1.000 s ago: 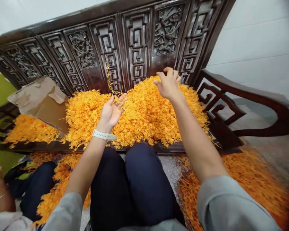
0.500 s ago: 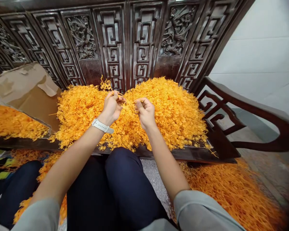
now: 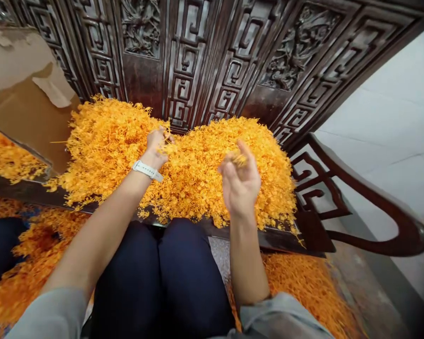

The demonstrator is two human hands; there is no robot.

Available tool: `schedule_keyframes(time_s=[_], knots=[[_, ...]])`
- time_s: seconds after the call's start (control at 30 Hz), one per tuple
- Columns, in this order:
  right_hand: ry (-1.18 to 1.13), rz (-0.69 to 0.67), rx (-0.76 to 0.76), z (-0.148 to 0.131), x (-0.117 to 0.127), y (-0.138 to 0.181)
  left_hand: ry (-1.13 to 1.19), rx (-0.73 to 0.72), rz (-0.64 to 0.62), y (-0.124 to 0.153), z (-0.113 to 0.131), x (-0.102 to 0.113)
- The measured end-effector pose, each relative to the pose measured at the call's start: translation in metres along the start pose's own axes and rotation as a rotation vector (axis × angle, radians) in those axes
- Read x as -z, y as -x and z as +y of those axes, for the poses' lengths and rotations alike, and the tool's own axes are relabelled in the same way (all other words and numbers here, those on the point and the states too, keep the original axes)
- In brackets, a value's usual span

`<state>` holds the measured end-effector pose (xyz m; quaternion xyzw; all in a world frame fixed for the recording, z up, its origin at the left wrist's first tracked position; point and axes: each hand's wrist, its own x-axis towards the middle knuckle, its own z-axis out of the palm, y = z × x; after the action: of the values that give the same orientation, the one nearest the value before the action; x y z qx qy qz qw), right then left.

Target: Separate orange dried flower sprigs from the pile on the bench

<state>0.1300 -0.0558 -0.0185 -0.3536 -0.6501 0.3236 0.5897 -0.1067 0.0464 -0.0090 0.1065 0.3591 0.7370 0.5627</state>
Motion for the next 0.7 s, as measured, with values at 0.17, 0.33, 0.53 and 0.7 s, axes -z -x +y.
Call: schedule_keyframes(time_s=[0.17,0.33,0.53,0.7], knots=[[0.434,0.202,-0.075,0.039,-0.005,-0.043,-0.115,-0.021,0.027,0.031,-0.012,-0.012],[0.249,-0.021,-0.077,0.030,-0.043,-0.029,-0.186,0.011,-0.140,0.049,-0.022,-0.017],[0.143,0.025,-0.300,0.061,-0.061,-0.045,-0.317,0.002,-0.365,0.056,-0.021,-0.017],[-0.302,-0.076,-0.463,0.066,-0.064,-0.041,-0.327,-0.008,-0.398,0.052,-0.017,-0.017]])
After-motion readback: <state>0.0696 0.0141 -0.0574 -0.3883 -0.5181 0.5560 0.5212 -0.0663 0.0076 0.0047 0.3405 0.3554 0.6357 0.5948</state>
